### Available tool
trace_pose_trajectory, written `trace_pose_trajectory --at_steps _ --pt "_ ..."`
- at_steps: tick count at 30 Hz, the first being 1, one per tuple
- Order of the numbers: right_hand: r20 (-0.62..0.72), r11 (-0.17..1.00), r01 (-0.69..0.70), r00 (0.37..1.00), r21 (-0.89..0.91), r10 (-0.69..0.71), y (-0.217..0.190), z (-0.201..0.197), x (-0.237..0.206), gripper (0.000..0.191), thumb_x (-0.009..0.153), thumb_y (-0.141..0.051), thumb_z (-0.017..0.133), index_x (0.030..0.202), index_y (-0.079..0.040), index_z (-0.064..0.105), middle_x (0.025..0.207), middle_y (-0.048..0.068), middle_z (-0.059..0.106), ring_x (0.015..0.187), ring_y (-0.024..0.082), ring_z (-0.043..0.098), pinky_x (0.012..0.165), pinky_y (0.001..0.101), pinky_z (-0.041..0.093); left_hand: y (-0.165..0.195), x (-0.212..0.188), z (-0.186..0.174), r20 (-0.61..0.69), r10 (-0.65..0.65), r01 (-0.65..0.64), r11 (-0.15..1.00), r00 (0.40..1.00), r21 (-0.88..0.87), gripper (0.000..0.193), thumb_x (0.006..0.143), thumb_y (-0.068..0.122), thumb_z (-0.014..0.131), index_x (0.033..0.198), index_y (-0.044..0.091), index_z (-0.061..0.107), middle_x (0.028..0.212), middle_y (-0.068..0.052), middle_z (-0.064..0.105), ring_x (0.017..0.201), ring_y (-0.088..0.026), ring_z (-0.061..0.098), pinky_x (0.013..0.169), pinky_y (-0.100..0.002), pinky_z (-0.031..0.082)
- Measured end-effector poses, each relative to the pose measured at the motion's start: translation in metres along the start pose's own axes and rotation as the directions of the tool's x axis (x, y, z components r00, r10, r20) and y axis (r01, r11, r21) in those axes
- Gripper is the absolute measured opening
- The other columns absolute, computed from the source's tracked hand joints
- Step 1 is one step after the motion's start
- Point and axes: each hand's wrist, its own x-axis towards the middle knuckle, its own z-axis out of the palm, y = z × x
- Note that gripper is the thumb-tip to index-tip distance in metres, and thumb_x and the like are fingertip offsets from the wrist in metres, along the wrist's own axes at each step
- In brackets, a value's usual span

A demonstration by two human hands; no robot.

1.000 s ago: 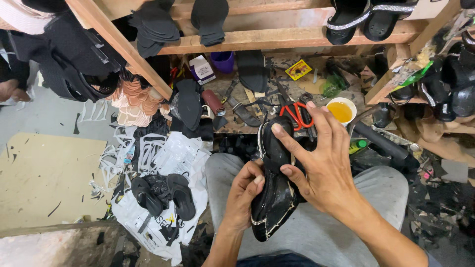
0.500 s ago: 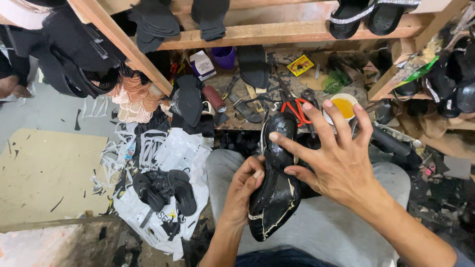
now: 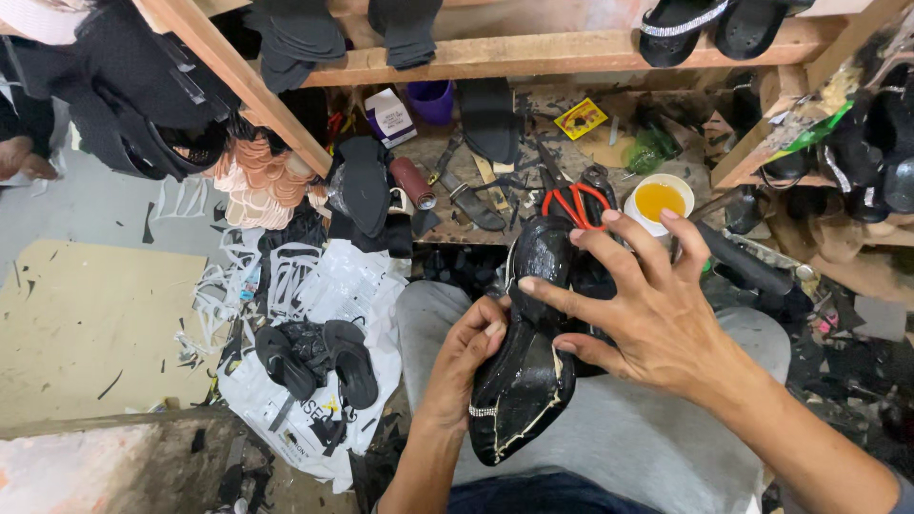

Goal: The person sits on the floor and applies a substance to the sole of a black slip-on shoe using their fingers. They repeatedly rub the substance into the sole, turn the shoe over, and place it on a nearby shelf before picking up another shoe to repeat the process.

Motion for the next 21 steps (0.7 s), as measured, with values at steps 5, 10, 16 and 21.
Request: trace_pose_trajectory --at_steps 5,10,16,21 --pt "-0.052 0.986 -0.090 0.995 -0.141 0.083 0.004 0.004 0.003 0.051 0.093 -0.052 0.065 0.142 -0.039 0.066 0.141 0.014 0.049 0.140 0.036 0.034 0.116 0.0615 0.016 -0.003 -0.002 0.002 0.041 0.027 -0.028 0.999 0.999 0.032 0.030 0.098 0.028 0.074 0.095 0.009 0.051 0.116 -0.004 0.054 0.099 -0.008 0.056 0.087 -0.022 0.050" --pt "-0.032 0.980 -0.182 0.983 -0.075 0.180 -0.007 0.011 -0.003 0.056 0.088 -0.054 0.064 0.140 -0.034 0.066 0.144 0.015 0.046 0.143 0.039 0.030 0.116 0.0633 0.015 0.000 -0.002 0.007 0.005 0.019 -0.019 0.999 1.000 -0.029 0.027 0.096 0.025 0.073 0.095 0.010 0.051 0.116 -0.003 0.055 0.099 -0.008 0.059 0.086 -0.022 0.052" --pt "-0.019 0.996 -0.075 0.997 0.042 0.075 -0.002 0.013 -0.012 0.048 0.089 -0.051 0.065 0.133 -0.036 0.070 0.146 0.013 0.045 0.142 0.038 0.029 0.115 0.0622 0.014 -0.001 0.001 0.007 0.004 -0.007 0.007 0.998 1.000 -0.065 0.023 0.098 0.022 0.070 0.095 0.009 0.052 0.118 -0.005 0.059 0.096 -0.008 0.062 0.083 -0.021 0.055" --pt "0.030 0.992 0.038 0.999 0.117 -0.042 0.012 0.006 -0.009 0.041 0.086 -0.052 0.067 0.120 -0.031 0.075 0.145 0.010 0.046 0.143 0.035 0.028 0.116 0.0607 0.013 -0.001 0.001 0.006 0.003 -0.066 0.066 0.996 0.998 -0.054 0.023 0.102 0.020 0.070 0.096 0.009 0.052 0.115 -0.003 0.055 0.097 -0.006 0.060 0.087 -0.022 0.055"
